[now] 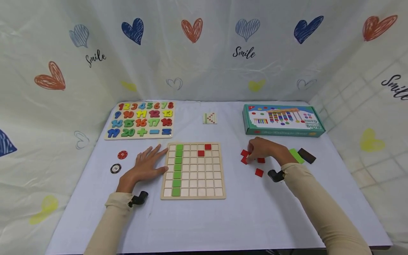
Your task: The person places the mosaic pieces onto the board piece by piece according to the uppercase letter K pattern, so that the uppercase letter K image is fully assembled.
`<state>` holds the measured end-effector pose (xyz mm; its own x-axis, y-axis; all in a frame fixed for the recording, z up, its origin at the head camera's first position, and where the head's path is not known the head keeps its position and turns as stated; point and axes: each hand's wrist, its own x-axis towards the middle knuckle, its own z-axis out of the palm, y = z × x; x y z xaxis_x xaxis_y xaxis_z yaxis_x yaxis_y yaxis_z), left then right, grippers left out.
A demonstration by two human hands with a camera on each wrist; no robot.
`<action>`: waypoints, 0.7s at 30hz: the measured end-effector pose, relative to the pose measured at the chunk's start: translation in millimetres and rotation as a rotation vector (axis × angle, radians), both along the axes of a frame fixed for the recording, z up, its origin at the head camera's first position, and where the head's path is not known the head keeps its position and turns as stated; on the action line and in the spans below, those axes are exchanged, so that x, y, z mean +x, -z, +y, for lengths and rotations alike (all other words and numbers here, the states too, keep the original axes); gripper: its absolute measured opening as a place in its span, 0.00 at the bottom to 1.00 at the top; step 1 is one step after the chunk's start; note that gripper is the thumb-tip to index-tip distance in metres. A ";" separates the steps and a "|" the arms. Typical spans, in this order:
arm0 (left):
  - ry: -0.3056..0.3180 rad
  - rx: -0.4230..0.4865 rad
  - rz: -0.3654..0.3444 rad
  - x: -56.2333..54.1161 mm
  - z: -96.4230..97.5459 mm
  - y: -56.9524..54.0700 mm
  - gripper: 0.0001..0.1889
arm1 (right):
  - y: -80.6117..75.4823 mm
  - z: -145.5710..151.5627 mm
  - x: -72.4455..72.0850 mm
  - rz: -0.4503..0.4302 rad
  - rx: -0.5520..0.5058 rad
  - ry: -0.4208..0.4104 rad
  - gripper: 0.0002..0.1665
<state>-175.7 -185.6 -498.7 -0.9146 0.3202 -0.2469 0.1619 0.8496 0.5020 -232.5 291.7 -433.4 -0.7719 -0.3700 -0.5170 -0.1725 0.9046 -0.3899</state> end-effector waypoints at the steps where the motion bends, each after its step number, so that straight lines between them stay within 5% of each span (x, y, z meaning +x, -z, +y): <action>1: 0.001 -0.002 -0.001 -0.3 0.1 0.0 0.43 | -0.4 0.4 -0.3 -0.006 -0.001 -0.005 0.28; 21: 0.016 0.010 0.008 -1.1 -2.2 1.3 0.42 | 1.0 13.6 -4.5 -0.043 -0.032 0.000 0.16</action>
